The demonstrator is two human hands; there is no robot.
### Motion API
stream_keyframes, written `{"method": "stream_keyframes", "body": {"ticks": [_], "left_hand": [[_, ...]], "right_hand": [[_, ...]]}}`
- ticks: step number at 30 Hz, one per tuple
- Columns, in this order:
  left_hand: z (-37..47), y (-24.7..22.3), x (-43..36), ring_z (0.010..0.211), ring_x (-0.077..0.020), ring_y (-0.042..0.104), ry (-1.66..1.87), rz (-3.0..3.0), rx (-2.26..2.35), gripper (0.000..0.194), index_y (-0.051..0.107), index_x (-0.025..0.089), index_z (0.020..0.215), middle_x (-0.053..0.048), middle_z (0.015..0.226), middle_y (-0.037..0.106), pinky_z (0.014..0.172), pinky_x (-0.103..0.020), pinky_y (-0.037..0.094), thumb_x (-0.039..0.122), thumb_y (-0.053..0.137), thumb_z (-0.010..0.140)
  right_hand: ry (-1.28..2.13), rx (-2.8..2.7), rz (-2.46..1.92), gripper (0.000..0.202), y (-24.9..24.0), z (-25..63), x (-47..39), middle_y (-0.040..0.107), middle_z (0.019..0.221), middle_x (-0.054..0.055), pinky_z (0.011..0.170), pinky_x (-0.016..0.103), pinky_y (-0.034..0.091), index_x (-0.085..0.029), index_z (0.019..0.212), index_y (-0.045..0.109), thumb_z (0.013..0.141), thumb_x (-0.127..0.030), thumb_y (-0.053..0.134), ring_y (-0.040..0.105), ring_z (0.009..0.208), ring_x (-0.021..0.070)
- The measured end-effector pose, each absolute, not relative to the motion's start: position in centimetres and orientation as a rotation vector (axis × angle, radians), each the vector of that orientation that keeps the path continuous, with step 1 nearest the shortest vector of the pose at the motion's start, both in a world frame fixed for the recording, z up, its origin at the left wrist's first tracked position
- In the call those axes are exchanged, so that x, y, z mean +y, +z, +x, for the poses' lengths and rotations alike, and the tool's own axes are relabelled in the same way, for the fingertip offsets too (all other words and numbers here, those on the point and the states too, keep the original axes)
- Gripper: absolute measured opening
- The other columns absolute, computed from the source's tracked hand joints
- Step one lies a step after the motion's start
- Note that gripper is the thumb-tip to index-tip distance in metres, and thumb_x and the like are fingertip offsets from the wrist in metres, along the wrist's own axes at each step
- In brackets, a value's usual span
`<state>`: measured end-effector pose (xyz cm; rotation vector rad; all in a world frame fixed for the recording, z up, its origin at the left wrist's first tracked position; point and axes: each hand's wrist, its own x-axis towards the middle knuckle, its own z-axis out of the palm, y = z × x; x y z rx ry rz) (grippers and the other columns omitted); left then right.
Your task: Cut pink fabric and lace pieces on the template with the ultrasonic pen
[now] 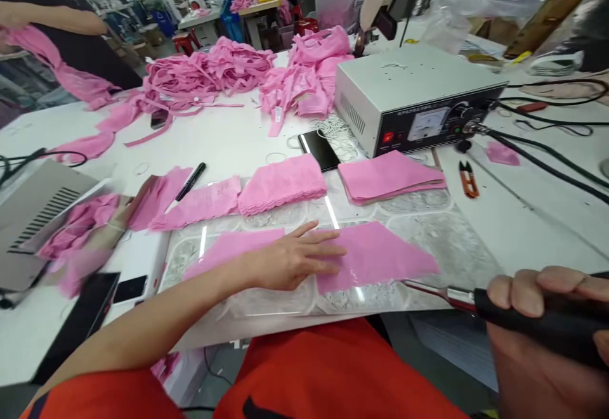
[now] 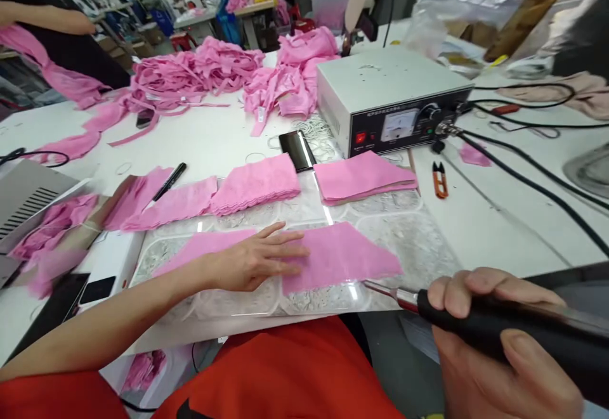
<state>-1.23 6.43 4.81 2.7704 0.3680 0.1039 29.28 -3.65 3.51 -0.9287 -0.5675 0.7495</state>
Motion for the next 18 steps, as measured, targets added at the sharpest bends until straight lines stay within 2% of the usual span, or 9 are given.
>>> {"method": "stream_keyframes", "body": {"ticks": [3,10,18], "left_hand": [[-3.0,4.1,5.0,0.146,-0.0218,0.024,0.031,2.754,0.422,0.047,0.058,0.021,0.129,-0.002,0.148,0.046,0.122,-0.052,0.004,0.002,0.041,0.09],[-4.2,2.7,4.0,0.147,-0.0218,0.021,0.019,2.753,0.475,0.044,0.049,0.023,0.14,0.0,0.149,0.043,0.122,-0.053,0.002,0.012,0.031,0.101],[-4.1,2.8,4.0,0.146,-0.0205,0.025,0.033,2.796,0.483,0.043,0.052,0.028,0.137,0.0,0.147,0.046,0.122,-0.052,0.008,0.014,0.033,0.101]], "right_hand": [[0.748,-0.658,-0.857,0.021,3.7,27.0,-3.4,0.056,0.076,0.002,0.042,0.034,0.036,-0.02,0.076,0.065,0.057,-0.024,0.058,0.044,0.05,0.0126],[0.963,-0.861,-0.742,0.021,4.1,23.4,-3.0,0.056,0.079,0.0,0.047,0.033,0.045,-0.022,0.087,0.065,0.067,-0.03,0.067,0.048,0.054,0.0122],[1.096,-0.984,-0.687,0.021,4.3,21.2,-3.1,0.057,0.082,0.003,0.053,0.035,0.049,-0.023,0.092,0.063,0.073,-0.03,0.066,0.05,0.058,0.0133]]}}
